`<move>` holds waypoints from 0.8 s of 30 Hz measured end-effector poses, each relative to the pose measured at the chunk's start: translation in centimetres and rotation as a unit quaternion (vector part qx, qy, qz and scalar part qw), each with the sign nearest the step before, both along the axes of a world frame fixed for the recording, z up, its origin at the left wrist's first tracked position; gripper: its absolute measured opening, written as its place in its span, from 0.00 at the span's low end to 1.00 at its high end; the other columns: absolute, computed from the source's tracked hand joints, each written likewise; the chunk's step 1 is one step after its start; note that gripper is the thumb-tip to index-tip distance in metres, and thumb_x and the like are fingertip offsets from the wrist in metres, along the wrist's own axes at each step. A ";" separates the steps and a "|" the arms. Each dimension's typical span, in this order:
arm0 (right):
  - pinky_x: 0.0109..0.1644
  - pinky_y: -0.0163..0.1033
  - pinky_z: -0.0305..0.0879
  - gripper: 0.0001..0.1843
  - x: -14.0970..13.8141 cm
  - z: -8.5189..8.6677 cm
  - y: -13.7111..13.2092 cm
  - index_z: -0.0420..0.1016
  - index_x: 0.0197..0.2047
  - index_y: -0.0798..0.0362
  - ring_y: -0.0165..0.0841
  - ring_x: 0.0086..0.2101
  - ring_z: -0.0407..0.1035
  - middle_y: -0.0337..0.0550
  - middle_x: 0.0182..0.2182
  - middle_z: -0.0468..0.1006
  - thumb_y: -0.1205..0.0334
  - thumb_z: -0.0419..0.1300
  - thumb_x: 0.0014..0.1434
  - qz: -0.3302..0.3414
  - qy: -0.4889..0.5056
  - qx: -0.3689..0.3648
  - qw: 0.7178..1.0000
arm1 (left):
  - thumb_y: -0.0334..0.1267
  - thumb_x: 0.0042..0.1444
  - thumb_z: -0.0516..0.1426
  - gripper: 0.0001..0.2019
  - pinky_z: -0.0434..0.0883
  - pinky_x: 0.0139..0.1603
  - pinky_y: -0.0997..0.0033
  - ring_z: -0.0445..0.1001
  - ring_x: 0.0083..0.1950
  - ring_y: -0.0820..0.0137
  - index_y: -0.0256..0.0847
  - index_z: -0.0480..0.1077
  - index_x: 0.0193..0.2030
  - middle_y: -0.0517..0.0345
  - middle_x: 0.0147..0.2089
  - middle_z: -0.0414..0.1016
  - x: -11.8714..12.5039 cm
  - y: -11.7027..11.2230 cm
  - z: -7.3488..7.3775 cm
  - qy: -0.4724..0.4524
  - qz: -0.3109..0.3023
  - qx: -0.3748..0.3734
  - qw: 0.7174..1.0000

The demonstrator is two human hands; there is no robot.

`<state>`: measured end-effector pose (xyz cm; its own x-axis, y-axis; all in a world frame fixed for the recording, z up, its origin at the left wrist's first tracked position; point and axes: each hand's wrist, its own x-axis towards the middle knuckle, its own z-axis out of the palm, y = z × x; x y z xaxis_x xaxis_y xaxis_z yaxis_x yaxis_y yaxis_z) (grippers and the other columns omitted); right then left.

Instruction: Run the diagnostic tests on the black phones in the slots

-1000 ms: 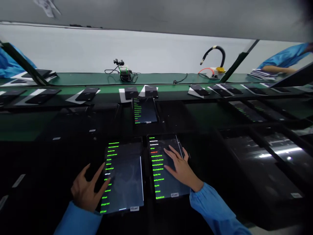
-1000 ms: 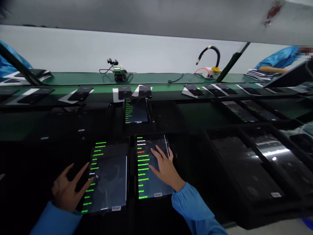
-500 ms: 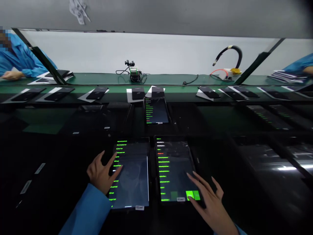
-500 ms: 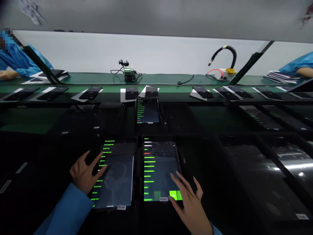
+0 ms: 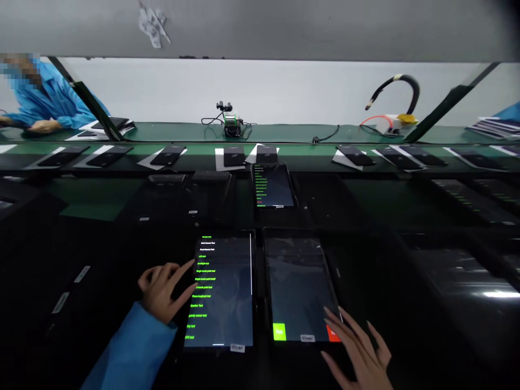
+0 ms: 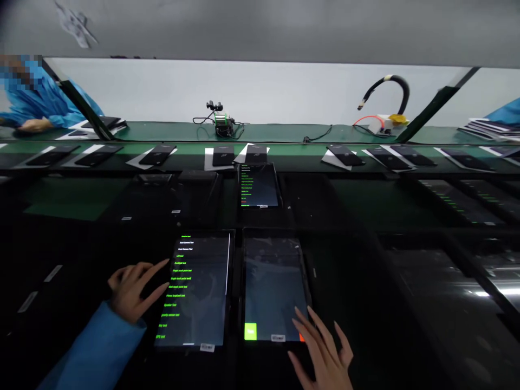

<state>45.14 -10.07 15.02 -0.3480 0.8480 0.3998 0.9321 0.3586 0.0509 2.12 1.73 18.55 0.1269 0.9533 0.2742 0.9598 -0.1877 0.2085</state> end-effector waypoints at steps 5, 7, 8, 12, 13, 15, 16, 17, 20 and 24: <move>0.66 0.54 0.36 0.30 -0.1 0.3 -0.6 0.56 0.64 0.53 0.45 0.50 0.70 0.46 0.53 0.74 0.51 0.53 0.61 0.008 -0.007 0.013 1.000 | 0.57 0.58 0.49 0.26 0.56 0.53 0.43 0.65 0.44 0.59 0.54 0.62 0.61 0.53 0.41 0.67 1.5 2.6 -2.3 0.033 0.065 -0.032 0.997; 0.65 0.56 0.39 0.31 -0.1 0.1 -1.1 0.54 0.65 0.52 0.46 0.50 0.70 0.45 0.53 0.74 0.53 0.53 0.61 -0.005 0.010 0.010 1.000 | 0.56 0.58 0.48 0.23 0.55 0.55 0.44 0.65 0.45 0.60 0.58 0.63 0.59 0.54 0.41 0.66 1.8 2.6 -2.2 0.047 0.065 -0.033 0.996; 0.64 0.56 0.41 0.32 -0.1 0.1 -1.3 0.53 0.66 0.51 0.46 0.50 0.70 0.45 0.52 0.74 0.54 0.54 0.60 -0.010 0.019 0.010 1.000 | 0.56 0.58 0.48 0.23 0.54 0.55 0.44 0.65 0.45 0.60 0.58 0.64 0.59 0.54 0.41 0.66 1.9 2.4 -2.0 0.053 0.067 -0.030 0.996; 0.63 0.57 0.43 0.31 -0.1 -0.3 -1.7 0.54 0.66 0.52 0.48 0.47 0.72 0.45 0.50 0.76 0.55 0.53 0.60 -0.039 0.028 0.024 0.999 | 0.53 0.59 0.50 0.21 0.54 0.54 0.49 0.65 0.43 0.63 0.54 0.67 0.57 0.55 0.40 0.66 2.3 1.1 -1.6 0.073 0.080 -0.013 0.994; 0.63 0.57 0.42 0.31 -0.1 -0.3 -1.7 0.55 0.65 0.52 0.48 0.47 0.71 0.46 0.50 0.76 0.55 0.53 0.60 -0.042 0.022 0.027 0.999 | 0.52 0.59 0.51 0.20 0.54 0.54 0.49 0.65 0.42 0.63 0.53 0.68 0.57 0.56 0.40 0.66 2.4 0.9 -1.6 0.078 0.079 -0.010 0.994; 0.64 0.57 0.40 0.30 -0.1 -0.4 -1.5 0.57 0.64 0.54 0.49 0.48 0.71 0.47 0.51 0.75 0.54 0.52 0.61 -0.037 0.012 0.030 0.999 | 0.50 0.59 0.52 0.18 0.54 0.54 0.50 0.66 0.42 0.64 0.55 0.68 0.55 0.57 0.39 0.66 2.6 0.5 -1.7 0.089 0.074 -0.007 0.993; 0.64 0.57 0.40 0.30 -0.2 -0.4 -1.4 0.56 0.64 0.54 0.49 0.48 0.71 0.47 0.51 0.75 0.54 0.52 0.61 -0.035 0.012 0.033 0.999 | 0.50 0.59 0.52 0.18 0.55 0.54 0.50 0.66 0.42 0.64 0.56 0.69 0.55 0.57 0.39 0.66 2.6 0.4 -1.8 0.095 0.071 -0.006 0.993; 0.64 0.57 0.41 0.30 -0.2 -0.3 -1.3 0.56 0.64 0.54 0.48 0.48 0.71 0.47 0.51 0.75 0.55 0.53 0.61 -0.035 0.016 0.035 0.999 | 0.50 0.59 0.52 0.17 0.55 0.53 0.49 0.66 0.42 0.63 0.57 0.69 0.54 0.57 0.39 0.65 2.6 0.3 -1.8 0.098 0.070 -0.007 0.993; 0.64 0.56 0.41 0.28 -0.3 0.3 -1.3 0.57 0.64 0.52 0.46 0.49 0.70 0.45 0.51 0.75 0.55 0.53 0.62 -0.030 0.023 0.023 0.999 | 0.52 0.60 0.49 0.21 0.58 0.51 0.46 0.64 0.41 0.61 0.53 0.66 0.58 0.53 0.41 0.63 2.5 -0.3 -1.6 0.099 0.081 0.002 0.992; 0.65 0.54 0.40 0.29 -0.1 1.1 -1.6 0.59 0.62 0.53 0.45 0.55 0.65 0.47 0.56 0.70 0.49 0.55 0.61 -0.004 -0.007 -0.016 1.000 | 0.53 0.58 0.49 0.25 0.62 0.46 0.49 0.62 0.41 0.58 0.40 0.71 0.54 0.46 0.44 0.61 2.2 -2.9 -1.9 0.107 0.041 0.114 0.987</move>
<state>45.04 -11.63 16.17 -0.3466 0.8631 0.3674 0.9341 0.3532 0.0517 4.33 -1.17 16.66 0.1293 0.8798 0.4575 0.9913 -0.1254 -0.0390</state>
